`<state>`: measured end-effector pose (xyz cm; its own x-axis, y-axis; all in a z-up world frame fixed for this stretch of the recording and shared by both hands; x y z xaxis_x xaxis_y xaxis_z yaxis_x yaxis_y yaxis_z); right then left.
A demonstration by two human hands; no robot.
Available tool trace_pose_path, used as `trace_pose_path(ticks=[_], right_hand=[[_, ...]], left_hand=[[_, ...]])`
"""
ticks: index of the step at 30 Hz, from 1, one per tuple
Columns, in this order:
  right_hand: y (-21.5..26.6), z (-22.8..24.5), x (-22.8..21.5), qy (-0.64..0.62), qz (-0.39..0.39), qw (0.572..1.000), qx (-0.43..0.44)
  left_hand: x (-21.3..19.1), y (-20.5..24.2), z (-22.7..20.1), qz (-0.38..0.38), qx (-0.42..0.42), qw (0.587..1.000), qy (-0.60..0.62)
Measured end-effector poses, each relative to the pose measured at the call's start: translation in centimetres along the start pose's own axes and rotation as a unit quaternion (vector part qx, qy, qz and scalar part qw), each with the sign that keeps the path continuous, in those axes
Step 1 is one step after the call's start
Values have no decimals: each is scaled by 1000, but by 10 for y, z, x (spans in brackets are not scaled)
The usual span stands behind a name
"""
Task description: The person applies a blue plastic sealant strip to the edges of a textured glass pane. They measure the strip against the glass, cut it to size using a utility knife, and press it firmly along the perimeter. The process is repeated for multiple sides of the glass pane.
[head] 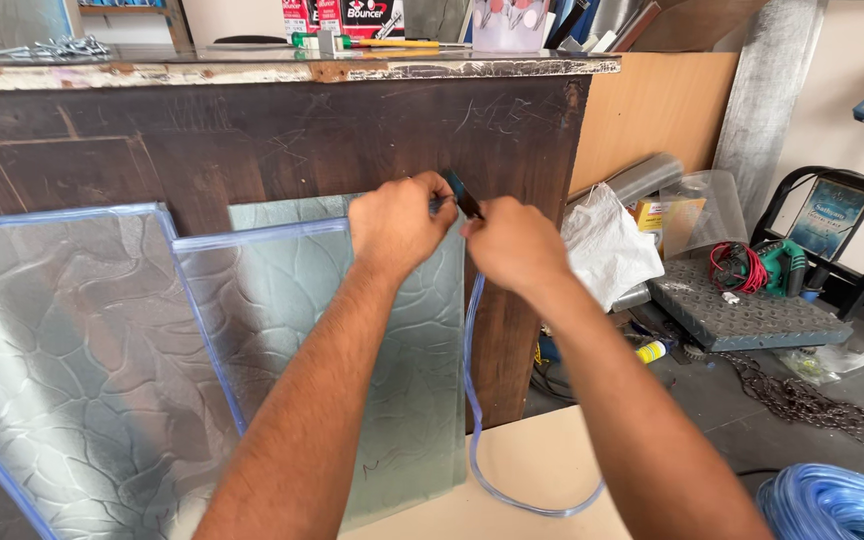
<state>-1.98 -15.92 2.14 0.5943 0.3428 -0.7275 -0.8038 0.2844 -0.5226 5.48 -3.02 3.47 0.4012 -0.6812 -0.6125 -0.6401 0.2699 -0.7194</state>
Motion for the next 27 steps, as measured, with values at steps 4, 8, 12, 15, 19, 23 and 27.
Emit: trace_pose_path(ticks=[4,8,12,15,19,23,27], right_hand=[[6,-13,-13,-12,99,994,41],[-12,6,-11,79,79,994,10],[-15,4,-19,81,120,989,-8],[-26,5,-14,60,157,986,3],[-41,10,-8,76,194,978,-35],[-41,-1,-15,19,224,974,-7],[-50,13,-6,43,235,971,17]], left_hand=[[-3,-3,-1,-14,11,1000,-1],[2,0,0,1,7,1000,-7],[-1,-2,-1,-5,2,1000,-3],[0,-1,-2,-3,3,1000,-5],[1,0,-1,7,-3,1000,-5],[2,-2,0,8,1,1000,-8],[2,0,-1,-4,14,1000,-6]])
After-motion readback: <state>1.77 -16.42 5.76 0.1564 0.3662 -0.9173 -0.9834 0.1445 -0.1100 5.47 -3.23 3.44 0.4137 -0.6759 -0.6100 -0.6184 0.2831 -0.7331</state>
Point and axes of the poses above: each hand's wrist, its own y-axis away from the middle knuckle, its own x-axis out of the palm, z = x × y, the point moved 8 cm from there along -y, towards the middle knuckle, and after that the axes turned 3 degrees about -x, right-handed, at the moved point
